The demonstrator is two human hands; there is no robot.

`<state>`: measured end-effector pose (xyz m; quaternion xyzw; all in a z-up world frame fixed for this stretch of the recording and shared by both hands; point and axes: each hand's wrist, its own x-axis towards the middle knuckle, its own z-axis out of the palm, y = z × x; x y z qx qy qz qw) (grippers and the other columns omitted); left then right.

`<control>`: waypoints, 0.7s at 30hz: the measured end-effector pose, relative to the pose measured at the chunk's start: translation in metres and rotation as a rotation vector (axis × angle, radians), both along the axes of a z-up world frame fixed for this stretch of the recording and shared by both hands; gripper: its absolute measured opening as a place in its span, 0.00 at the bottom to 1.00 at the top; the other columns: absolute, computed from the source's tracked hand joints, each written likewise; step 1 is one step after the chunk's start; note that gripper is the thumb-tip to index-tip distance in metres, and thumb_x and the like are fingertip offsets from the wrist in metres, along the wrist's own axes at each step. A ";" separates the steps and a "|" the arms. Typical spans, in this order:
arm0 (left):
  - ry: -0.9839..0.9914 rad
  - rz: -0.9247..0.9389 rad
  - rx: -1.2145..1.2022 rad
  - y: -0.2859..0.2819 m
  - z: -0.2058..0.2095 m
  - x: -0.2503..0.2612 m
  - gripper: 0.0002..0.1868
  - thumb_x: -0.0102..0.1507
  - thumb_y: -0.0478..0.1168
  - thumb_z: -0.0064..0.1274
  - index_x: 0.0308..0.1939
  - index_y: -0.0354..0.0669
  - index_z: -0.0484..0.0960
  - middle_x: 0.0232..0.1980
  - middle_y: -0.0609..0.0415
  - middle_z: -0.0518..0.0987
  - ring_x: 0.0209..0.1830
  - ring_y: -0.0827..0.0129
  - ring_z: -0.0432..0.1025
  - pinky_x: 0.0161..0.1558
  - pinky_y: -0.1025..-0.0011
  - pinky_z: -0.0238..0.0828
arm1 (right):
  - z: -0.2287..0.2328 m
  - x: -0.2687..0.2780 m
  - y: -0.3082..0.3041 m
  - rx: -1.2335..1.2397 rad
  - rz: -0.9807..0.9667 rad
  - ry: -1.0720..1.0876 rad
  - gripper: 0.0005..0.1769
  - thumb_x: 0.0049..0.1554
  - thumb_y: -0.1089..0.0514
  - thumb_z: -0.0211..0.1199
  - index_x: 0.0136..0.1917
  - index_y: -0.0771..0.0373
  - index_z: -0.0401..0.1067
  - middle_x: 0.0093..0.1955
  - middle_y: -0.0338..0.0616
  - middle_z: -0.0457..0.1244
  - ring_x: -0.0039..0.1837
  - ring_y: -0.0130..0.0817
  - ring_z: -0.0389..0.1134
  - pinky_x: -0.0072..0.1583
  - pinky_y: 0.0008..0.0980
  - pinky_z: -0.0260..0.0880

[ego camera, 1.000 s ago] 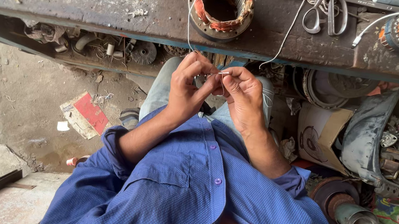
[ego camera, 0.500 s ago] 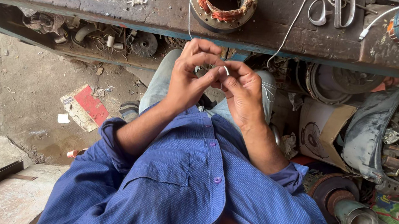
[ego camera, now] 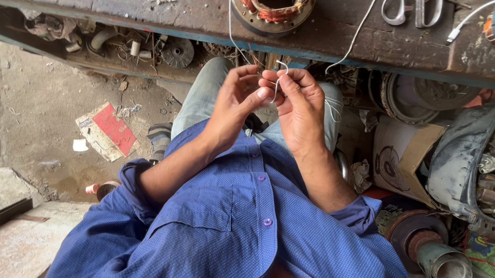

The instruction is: The person sits at a cluttered workbench and manipulates a white wire, threading it through a cylindrical copper-wound component. They use pliers to cut the wire and continue adjusting the wire ends by hand.

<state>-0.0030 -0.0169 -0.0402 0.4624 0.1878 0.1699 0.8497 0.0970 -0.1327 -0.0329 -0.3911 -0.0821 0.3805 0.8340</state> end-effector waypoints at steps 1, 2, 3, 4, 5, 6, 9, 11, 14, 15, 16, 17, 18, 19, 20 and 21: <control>0.041 -0.018 -0.061 -0.002 -0.002 0.000 0.29 0.64 0.44 0.59 0.64 0.42 0.65 0.59 0.52 0.74 0.58 0.72 0.72 0.55 0.71 0.77 | -0.002 -0.002 0.002 -0.008 -0.007 0.000 0.05 0.67 0.63 0.59 0.55 0.65 0.72 0.56 0.54 0.70 0.57 0.38 0.74 0.59 0.34 0.75; 0.081 -0.037 -0.122 -0.003 -0.004 0.001 0.28 0.63 0.43 0.59 0.63 0.43 0.65 0.58 0.54 0.74 0.56 0.73 0.73 0.52 0.70 0.78 | -0.003 -0.003 0.004 -0.018 -0.009 0.017 0.04 0.66 0.63 0.60 0.54 0.65 0.72 0.56 0.54 0.70 0.57 0.38 0.74 0.58 0.35 0.76; 0.122 -0.056 -0.184 -0.003 -0.005 0.001 0.28 0.62 0.43 0.58 0.62 0.44 0.66 0.57 0.56 0.74 0.55 0.74 0.73 0.50 0.69 0.80 | -0.005 -0.004 0.006 -0.028 -0.010 0.035 0.04 0.65 0.63 0.60 0.54 0.65 0.72 0.55 0.54 0.70 0.56 0.38 0.74 0.57 0.37 0.77; 0.152 -0.115 -0.166 -0.002 -0.006 0.000 0.26 0.63 0.43 0.57 0.62 0.41 0.68 0.54 0.56 0.75 0.51 0.74 0.73 0.46 0.70 0.78 | -0.007 -0.005 0.006 -0.038 -0.016 0.051 0.04 0.64 0.63 0.60 0.53 0.64 0.72 0.55 0.54 0.70 0.55 0.38 0.74 0.55 0.38 0.78; 0.181 -0.175 -0.149 -0.001 -0.008 0.000 0.23 0.65 0.44 0.56 0.61 0.39 0.70 0.51 0.56 0.77 0.46 0.74 0.73 0.43 0.71 0.77 | -0.008 -0.005 0.005 -0.043 -0.022 0.028 0.04 0.65 0.63 0.60 0.53 0.65 0.72 0.55 0.54 0.70 0.55 0.39 0.74 0.57 0.37 0.77; 0.211 -0.237 -0.131 0.000 -0.009 -0.001 0.22 0.67 0.44 0.55 0.61 0.37 0.72 0.49 0.56 0.78 0.42 0.74 0.73 0.39 0.72 0.75 | -0.010 -0.006 0.005 -0.048 -0.029 0.007 0.04 0.65 0.64 0.60 0.54 0.66 0.72 0.56 0.55 0.70 0.56 0.39 0.74 0.59 0.36 0.77; 0.150 -0.273 -0.081 0.004 -0.016 -0.003 0.17 0.71 0.41 0.55 0.59 0.34 0.76 0.40 0.58 0.77 0.31 0.80 0.63 0.28 0.79 0.57 | -0.016 -0.006 0.001 -0.056 -0.046 -0.034 0.04 0.66 0.65 0.60 0.54 0.66 0.72 0.57 0.56 0.70 0.56 0.38 0.73 0.60 0.35 0.76; 0.110 -0.222 0.123 0.006 -0.020 -0.006 0.13 0.71 0.39 0.54 0.55 0.34 0.78 0.42 0.60 0.81 0.39 0.84 0.70 0.39 0.82 0.66 | -0.020 -0.005 -0.002 -0.098 -0.063 -0.075 0.03 0.65 0.65 0.61 0.53 0.66 0.73 0.56 0.54 0.70 0.54 0.36 0.73 0.59 0.34 0.76; 0.176 -0.161 0.280 0.012 -0.018 -0.011 0.11 0.71 0.40 0.56 0.44 0.32 0.82 0.34 0.63 0.76 0.33 0.86 0.65 0.33 0.82 0.60 | -0.025 -0.005 -0.004 -0.227 -0.099 -0.213 0.03 0.64 0.65 0.63 0.52 0.66 0.74 0.51 0.48 0.69 0.50 0.31 0.70 0.54 0.31 0.72; 0.222 -0.144 0.308 0.014 -0.015 -0.012 0.12 0.71 0.40 0.58 0.40 0.31 0.83 0.29 0.63 0.72 0.28 0.85 0.61 0.28 0.82 0.55 | -0.026 -0.005 -0.005 -0.280 -0.115 -0.291 0.03 0.65 0.65 0.64 0.52 0.67 0.75 0.49 0.46 0.67 0.48 0.30 0.67 0.53 0.28 0.69; 0.215 -0.129 0.309 0.017 -0.012 -0.014 0.12 0.70 0.40 0.58 0.40 0.31 0.83 0.29 0.64 0.73 0.28 0.86 0.61 0.28 0.82 0.56 | -0.027 -0.006 -0.006 -0.335 -0.132 -0.368 0.03 0.65 0.66 0.65 0.52 0.68 0.76 0.48 0.44 0.65 0.46 0.28 0.64 0.51 0.26 0.66; 0.209 -0.115 0.310 0.019 -0.007 -0.015 0.11 0.69 0.39 0.59 0.39 0.32 0.83 0.29 0.65 0.73 0.29 0.86 0.62 0.29 0.82 0.57 | -0.028 -0.008 -0.007 -0.341 -0.130 -0.471 0.03 0.65 0.65 0.66 0.51 0.68 0.75 0.49 0.43 0.64 0.48 0.27 0.63 0.54 0.26 0.66; 0.201 -0.100 0.312 0.022 -0.001 -0.016 0.11 0.67 0.39 0.59 0.39 0.32 0.83 0.29 0.67 0.74 0.29 0.87 0.63 0.29 0.82 0.58 | -0.029 -0.009 -0.007 -0.346 -0.128 -0.575 0.03 0.64 0.65 0.66 0.50 0.67 0.74 0.50 0.42 0.63 0.51 0.27 0.63 0.56 0.25 0.66; 0.210 -0.091 0.384 0.024 0.005 -0.018 0.10 0.67 0.39 0.59 0.39 0.32 0.83 0.28 0.66 0.74 0.29 0.86 0.63 0.29 0.82 0.58 | -0.029 -0.010 -0.008 -0.350 -0.124 -0.680 0.04 0.63 0.65 0.67 0.49 0.67 0.73 0.52 0.41 0.62 0.53 0.26 0.63 0.58 0.25 0.66; 0.220 -0.083 0.456 0.025 0.011 -0.020 0.10 0.67 0.38 0.59 0.39 0.31 0.84 0.28 0.65 0.73 0.28 0.85 0.63 0.28 0.81 0.58 | -0.029 -0.013 -0.008 -0.314 -0.084 -0.713 0.04 0.63 0.64 0.66 0.49 0.67 0.73 0.53 0.41 0.62 0.54 0.26 0.63 0.58 0.25 0.67; 0.230 -0.075 0.528 0.026 0.018 -0.023 0.10 0.67 0.38 0.60 0.39 0.31 0.84 0.28 0.64 0.73 0.28 0.84 0.63 0.28 0.80 0.58 | -0.028 -0.016 -0.009 -0.278 -0.044 -0.747 0.04 0.63 0.64 0.65 0.49 0.67 0.72 0.55 0.41 0.62 0.55 0.25 0.64 0.58 0.24 0.68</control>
